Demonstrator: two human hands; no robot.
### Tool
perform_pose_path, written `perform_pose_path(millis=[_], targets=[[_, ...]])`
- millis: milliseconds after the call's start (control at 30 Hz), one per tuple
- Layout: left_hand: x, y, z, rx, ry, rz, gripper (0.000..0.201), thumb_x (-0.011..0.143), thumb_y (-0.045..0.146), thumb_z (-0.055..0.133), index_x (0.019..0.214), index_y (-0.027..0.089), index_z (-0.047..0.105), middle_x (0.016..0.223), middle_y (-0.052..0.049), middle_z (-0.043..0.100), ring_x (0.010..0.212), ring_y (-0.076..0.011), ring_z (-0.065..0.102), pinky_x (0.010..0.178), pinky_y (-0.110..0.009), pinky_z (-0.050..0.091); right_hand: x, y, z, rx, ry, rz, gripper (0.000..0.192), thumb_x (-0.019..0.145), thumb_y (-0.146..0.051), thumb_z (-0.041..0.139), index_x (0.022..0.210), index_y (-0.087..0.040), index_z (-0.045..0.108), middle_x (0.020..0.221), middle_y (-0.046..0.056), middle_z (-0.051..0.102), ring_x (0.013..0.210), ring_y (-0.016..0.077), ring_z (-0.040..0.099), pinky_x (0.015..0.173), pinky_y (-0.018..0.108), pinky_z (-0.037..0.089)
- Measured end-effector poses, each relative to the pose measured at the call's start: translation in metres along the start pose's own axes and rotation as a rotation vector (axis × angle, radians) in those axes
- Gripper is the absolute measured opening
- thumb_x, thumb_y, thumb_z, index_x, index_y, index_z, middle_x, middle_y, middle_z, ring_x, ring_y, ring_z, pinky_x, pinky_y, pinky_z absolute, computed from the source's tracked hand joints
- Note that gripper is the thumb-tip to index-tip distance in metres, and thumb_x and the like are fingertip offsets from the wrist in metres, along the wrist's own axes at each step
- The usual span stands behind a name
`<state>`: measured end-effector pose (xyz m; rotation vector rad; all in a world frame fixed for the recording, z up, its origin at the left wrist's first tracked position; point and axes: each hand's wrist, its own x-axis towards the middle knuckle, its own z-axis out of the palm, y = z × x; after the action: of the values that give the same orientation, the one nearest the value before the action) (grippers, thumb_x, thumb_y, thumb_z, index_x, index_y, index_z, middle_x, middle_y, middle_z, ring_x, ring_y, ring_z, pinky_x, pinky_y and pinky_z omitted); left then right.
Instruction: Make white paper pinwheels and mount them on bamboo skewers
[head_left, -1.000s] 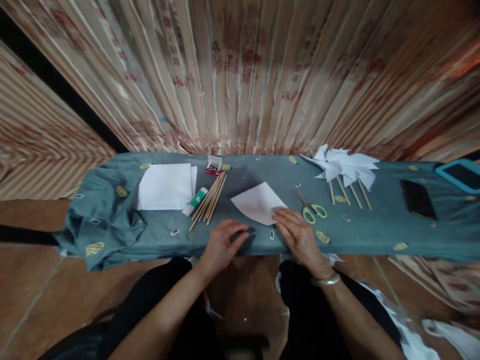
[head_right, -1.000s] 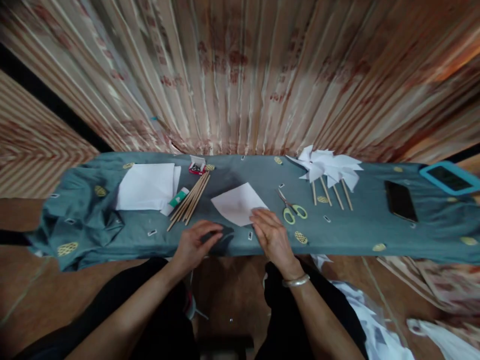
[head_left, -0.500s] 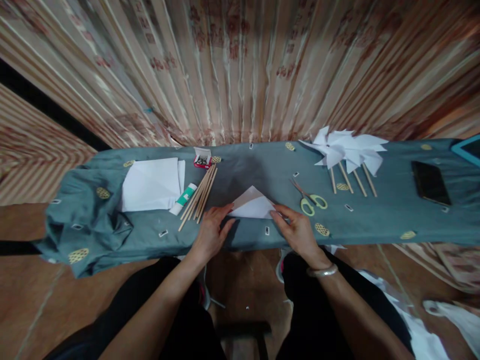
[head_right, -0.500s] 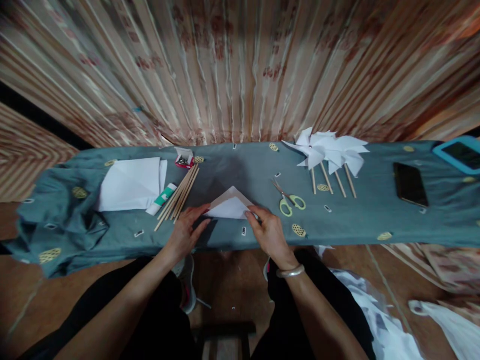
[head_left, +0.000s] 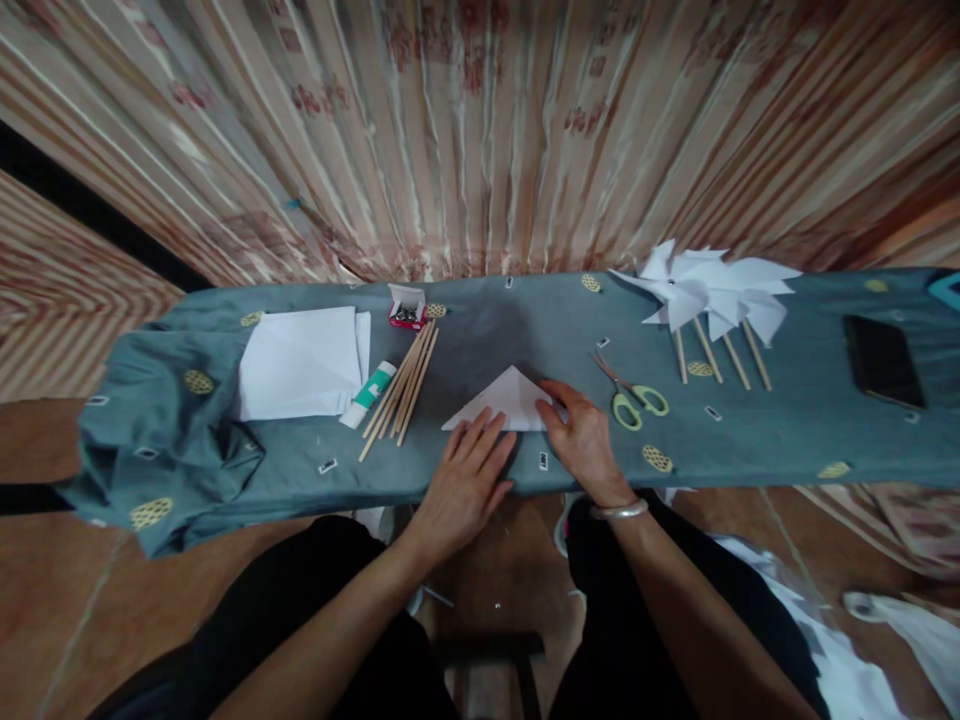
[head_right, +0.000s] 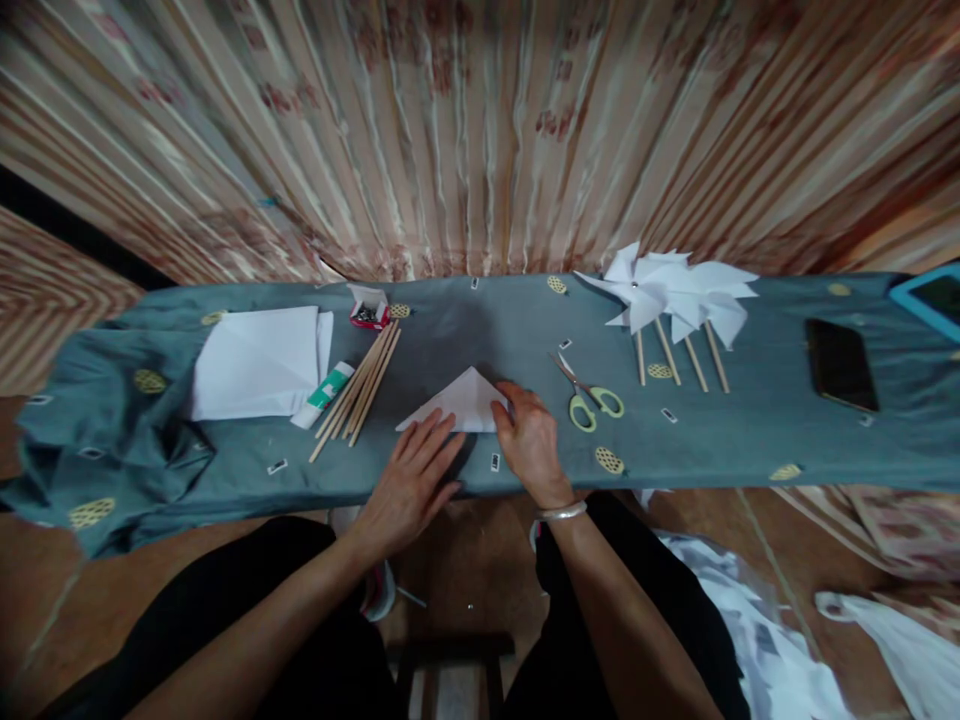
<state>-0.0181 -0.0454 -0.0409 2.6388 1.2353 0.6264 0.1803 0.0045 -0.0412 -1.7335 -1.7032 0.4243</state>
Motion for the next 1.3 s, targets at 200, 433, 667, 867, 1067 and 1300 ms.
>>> perform_pose_path(millis=[200,433,667,867,1067,1300], targets=[[-0.0044,0.0057,0.0061,0.060,-0.109,-0.035,0.058,0.092,0.037,0.056,0.142,0.012,0.042,0.154,-0.019,0.038,0.149,-0.0350,0.021,0.116,-0.060,0.025,-0.0008,0.0037,0.0048,-0.017,0.034,-0.126,0.034,0.092,-0.031,0.046,0.112,-0.014,0.069,0.108,0.013,0.074,0.100,0.0277,0.067,0.093,0.043,0.051],[-0.0028,0.0035,0.0056,0.064,-0.149,-0.061,0.062,0.090,0.040,0.059,0.142,0.011,0.042,0.154,-0.019,0.038,0.148,-0.0389,0.021,0.115,-0.061,0.027,0.0009,0.0035,0.0072,-0.027,0.041,-0.175,0.031,0.094,-0.027,0.044,0.108,-0.018,0.070,0.106,0.011,0.074,0.099,0.0267,0.066,0.094,0.042,0.049],[-0.0007,0.0040,0.0051,0.058,-0.177,-0.078,0.064,0.090,0.043,0.057,0.143,0.010,0.042,0.154,-0.019,0.038,0.147,-0.0397,0.021,0.115,-0.061,0.026,0.0018,0.0033,0.0079,-0.057,0.042,-0.204,0.030,0.093,-0.023,0.045,0.105,-0.014,0.071,0.106,0.013,0.074,0.099,0.0271,0.065,0.093,0.041,0.049],[-0.0015,0.0033,0.0074,0.066,-0.174,-0.085,0.067,0.090,0.045,0.058,0.144,0.010,0.040,0.155,-0.020,0.036,0.148,-0.0390,0.020,0.116,-0.061,0.025,0.0023,0.0029,0.0093,-0.079,0.050,-0.217,0.029,0.093,-0.022,0.045,0.106,-0.015,0.070,0.105,0.012,0.074,0.098,0.0266,0.065,0.092,0.041,0.049],[-0.0009,0.0038,0.0060,0.066,-0.183,-0.087,0.065,0.090,0.045,0.056,0.143,0.010,0.041,0.154,-0.020,0.037,0.148,-0.0393,0.021,0.116,-0.060,0.025,0.0018,0.0022,0.0086,-0.082,0.043,-0.225,0.030,0.094,-0.023,0.044,0.107,-0.015,0.070,0.106,0.013,0.073,0.099,0.0277,0.064,0.093,0.043,0.049],[-0.0008,0.0035,0.0065,0.078,-0.182,-0.084,0.065,0.091,0.047,0.055,0.143,0.012,0.041,0.154,-0.019,0.037,0.148,-0.0394,0.021,0.116,-0.061,0.025,0.0015,0.0020,0.0100,-0.116,0.017,-0.242,0.033,0.096,-0.024,0.040,0.110,-0.015,0.068,0.107,0.014,0.072,0.101,0.0279,0.063,0.095,0.045,0.047]])
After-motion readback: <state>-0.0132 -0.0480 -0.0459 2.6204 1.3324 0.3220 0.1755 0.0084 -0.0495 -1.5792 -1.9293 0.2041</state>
